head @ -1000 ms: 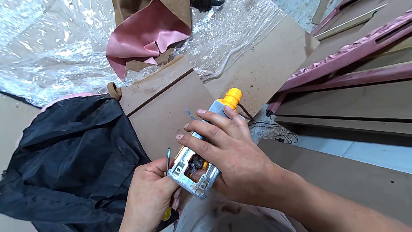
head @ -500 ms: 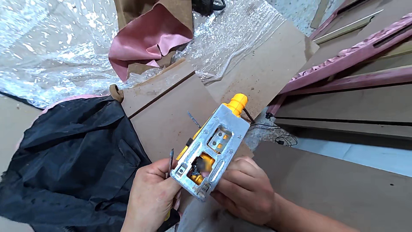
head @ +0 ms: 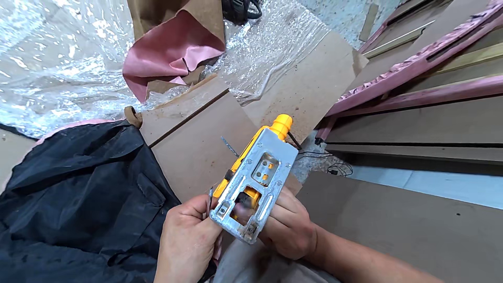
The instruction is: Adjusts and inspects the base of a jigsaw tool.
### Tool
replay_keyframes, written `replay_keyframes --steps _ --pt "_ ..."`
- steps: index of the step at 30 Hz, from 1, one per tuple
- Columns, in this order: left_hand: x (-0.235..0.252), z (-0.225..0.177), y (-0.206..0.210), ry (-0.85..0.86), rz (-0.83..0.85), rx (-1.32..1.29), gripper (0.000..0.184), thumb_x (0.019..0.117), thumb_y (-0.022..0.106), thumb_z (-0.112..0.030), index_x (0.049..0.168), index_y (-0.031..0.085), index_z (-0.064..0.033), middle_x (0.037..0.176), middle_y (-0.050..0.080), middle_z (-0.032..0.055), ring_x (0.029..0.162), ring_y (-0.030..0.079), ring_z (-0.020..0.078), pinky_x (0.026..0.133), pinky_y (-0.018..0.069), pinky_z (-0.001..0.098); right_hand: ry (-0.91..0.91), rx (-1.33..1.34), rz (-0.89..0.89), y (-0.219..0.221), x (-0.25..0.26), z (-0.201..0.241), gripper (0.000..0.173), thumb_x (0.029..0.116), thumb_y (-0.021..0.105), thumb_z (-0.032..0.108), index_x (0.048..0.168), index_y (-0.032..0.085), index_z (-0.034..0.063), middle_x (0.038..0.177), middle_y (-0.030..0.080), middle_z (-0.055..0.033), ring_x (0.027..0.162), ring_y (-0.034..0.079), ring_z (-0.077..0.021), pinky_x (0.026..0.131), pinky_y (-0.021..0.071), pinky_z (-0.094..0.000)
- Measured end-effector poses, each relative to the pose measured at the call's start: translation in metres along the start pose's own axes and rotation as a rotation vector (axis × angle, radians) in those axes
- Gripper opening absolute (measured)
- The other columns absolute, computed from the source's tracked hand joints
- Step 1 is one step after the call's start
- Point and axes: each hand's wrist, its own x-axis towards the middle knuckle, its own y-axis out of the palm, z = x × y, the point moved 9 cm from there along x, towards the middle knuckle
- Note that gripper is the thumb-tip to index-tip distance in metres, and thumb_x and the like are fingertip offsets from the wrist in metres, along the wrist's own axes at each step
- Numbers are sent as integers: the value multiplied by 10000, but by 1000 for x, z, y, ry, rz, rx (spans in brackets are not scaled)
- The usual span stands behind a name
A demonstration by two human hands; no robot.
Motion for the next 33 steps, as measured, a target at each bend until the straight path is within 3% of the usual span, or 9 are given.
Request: replay_keyframes --steps 6,9,13,17,25,33 --pt "0 -3 -1 30 67 27 107 901 707 -131 817 745 -79 553 593 100 383 532 136 356 477 261 65 5 -49 4 3 -1 161 1012 570 176 968 716 123 807 657 -2 863 631 -156 881 514 -342" --pt "2 -3 -2 31 84 37 135 907 691 -123 787 737 -82 531 575 95 375 520 129 352 464 256 80 19 -57 5 3 -3 172 1001 561 164 932 716 133 787 647 10 879 620 -153 942 491 -352" --pt "2 -3 -1 -8 39 24 153 880 678 -69 728 690 -67 512 561 93 357 504 125 333 440 254 84 57 -61 4 -1 -4 149 996 592 164 962 736 141 782 633 14 873 605 -148 937 485 -351" --pt "-1 -6 1 3 -18 57 103 857 723 -80 756 716 -65 546 598 88 365 511 125 326 445 260 117 112 -146 1 -6 -5 130 997 635 165 1047 747 119 858 648 -7 888 614 -144 918 516 -334" --pt "-5 -7 -1 66 -43 96 87 859 718 -64 774 735 -73 574 637 64 387 548 103 338 471 249 145 119 -186 4 -10 -1 83 990 626 151 991 692 100 889 640 -14 911 620 -139 930 522 -305" --pt "-4 -9 2 147 57 87 94 913 718 -131 852 740 -62 615 658 53 415 567 102 364 494 249 133 110 -175 2 -6 -5 139 1016 587 150 1072 703 97 926 634 -21 954 616 -143 948 519 -315"
